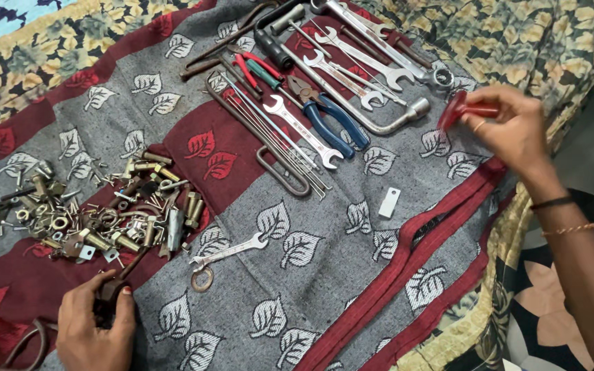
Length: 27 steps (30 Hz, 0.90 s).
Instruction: The person assembles small metal hardware components on a patterned cloth. They use a wrench to tighten a nut onto a bolt and then insert the bolt into a cylindrical metal part, securing it with a washer.
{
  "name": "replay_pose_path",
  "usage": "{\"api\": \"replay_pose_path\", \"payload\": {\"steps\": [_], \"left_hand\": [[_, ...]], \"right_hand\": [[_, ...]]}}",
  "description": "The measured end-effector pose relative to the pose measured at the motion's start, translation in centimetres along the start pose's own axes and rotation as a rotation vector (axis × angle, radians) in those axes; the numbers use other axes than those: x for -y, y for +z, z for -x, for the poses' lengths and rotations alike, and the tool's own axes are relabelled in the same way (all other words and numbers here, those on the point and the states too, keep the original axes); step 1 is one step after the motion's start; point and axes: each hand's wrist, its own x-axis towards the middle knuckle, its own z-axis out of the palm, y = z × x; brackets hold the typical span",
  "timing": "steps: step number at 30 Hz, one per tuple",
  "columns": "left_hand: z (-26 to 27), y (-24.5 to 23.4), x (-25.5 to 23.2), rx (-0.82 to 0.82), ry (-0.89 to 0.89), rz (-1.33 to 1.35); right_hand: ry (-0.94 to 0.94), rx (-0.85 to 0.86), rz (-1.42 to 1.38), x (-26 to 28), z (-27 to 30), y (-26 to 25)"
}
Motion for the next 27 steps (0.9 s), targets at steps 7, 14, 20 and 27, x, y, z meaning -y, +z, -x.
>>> {"api": "replay_pose_path", "payload": {"steps": [7, 14, 20, 27], "left_hand": [[-0.1, -0.5, -0.5, 0.049, -0.009, -0.034], [-0.3, -0.7, -1.3, 0.036, 0.016, -0.068], [-0.1, -0.5, -1.2, 0.026, 0.017, -0.063], [0.1, -0.2, -0.6, 0.019, 0.012, -0.078]], "right_hand": [[0.071, 0.092, 0.238, 0.1, 0.6, -0.1], [0.051, 0.085, 0.159, 0.9, -1.7, -1.4], [0.024, 0.031, 0.118, 1.1, -1.7, 0.6], [-0.225, -0.015, 0.586, 0.9, -2.2, 2.8]]}}
